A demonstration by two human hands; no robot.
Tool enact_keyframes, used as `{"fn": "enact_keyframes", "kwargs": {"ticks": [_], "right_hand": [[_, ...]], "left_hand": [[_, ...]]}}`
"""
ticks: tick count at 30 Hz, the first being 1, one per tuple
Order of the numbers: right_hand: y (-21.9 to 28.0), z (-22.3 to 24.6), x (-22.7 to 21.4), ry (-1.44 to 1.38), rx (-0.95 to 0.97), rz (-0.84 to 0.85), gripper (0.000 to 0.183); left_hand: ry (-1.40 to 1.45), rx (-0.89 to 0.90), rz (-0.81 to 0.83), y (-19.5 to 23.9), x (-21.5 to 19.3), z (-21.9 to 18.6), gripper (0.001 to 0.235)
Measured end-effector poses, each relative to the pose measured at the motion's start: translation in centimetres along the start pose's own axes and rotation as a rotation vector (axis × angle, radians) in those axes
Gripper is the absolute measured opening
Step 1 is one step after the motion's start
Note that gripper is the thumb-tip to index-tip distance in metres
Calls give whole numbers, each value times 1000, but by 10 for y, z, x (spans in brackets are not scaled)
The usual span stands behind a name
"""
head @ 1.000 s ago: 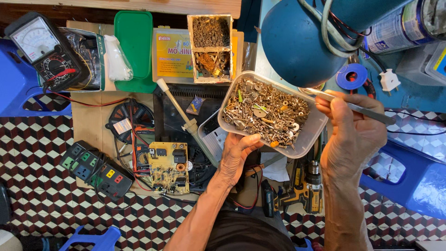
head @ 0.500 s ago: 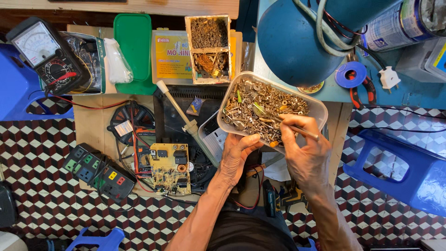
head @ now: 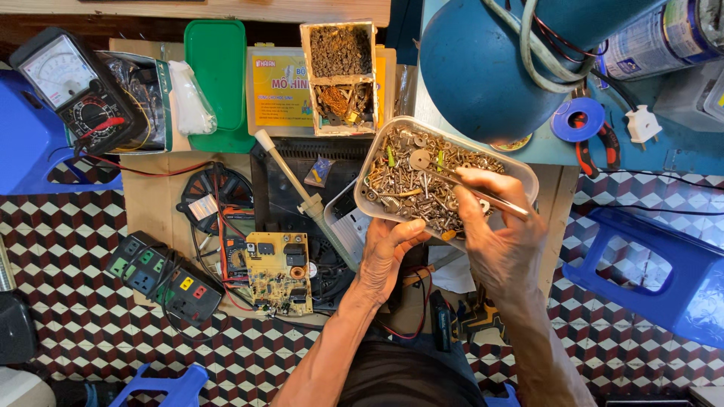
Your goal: The person selects small metal parts from a container using tweezers and attaches them to a metal heatsink. They repeatedly pick up screws and washers, position them on the heatsink, and adjust the components with their hands.
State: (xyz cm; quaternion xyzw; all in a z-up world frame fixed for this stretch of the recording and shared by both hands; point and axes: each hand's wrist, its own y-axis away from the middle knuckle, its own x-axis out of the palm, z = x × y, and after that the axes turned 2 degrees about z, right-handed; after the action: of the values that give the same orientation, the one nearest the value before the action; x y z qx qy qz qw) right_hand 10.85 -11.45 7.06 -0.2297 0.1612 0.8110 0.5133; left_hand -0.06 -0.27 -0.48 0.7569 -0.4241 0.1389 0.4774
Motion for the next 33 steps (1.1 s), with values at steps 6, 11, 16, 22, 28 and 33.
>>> {"fn": "enact_keyframes", "kwargs": {"ticks": [6, 11, 16, 22, 28, 33], "right_hand": [[-15, -1, 15, 69, -155, 85, 21], [-3, 2, -9, 199, -15, 34, 16], [0, 7, -28, 290, 135, 20, 14], [-1, 11, -14, 164, 36, -41, 18], [-11, 8, 10, 71, -57, 38, 19], [-11, 17, 11, 20, 28, -50, 18]], "left_hand": [[-8, -5, 5, 1, 1, 0, 77], [-3, 5, 8, 2, 0, 1, 75], [-5, 4, 10, 1, 0, -1, 72], [-10, 0, 26, 2, 3, -4, 69], [6, -38, 24, 4, 3, -6, 70], [32, -3, 31, 3, 4, -6, 70]]}}
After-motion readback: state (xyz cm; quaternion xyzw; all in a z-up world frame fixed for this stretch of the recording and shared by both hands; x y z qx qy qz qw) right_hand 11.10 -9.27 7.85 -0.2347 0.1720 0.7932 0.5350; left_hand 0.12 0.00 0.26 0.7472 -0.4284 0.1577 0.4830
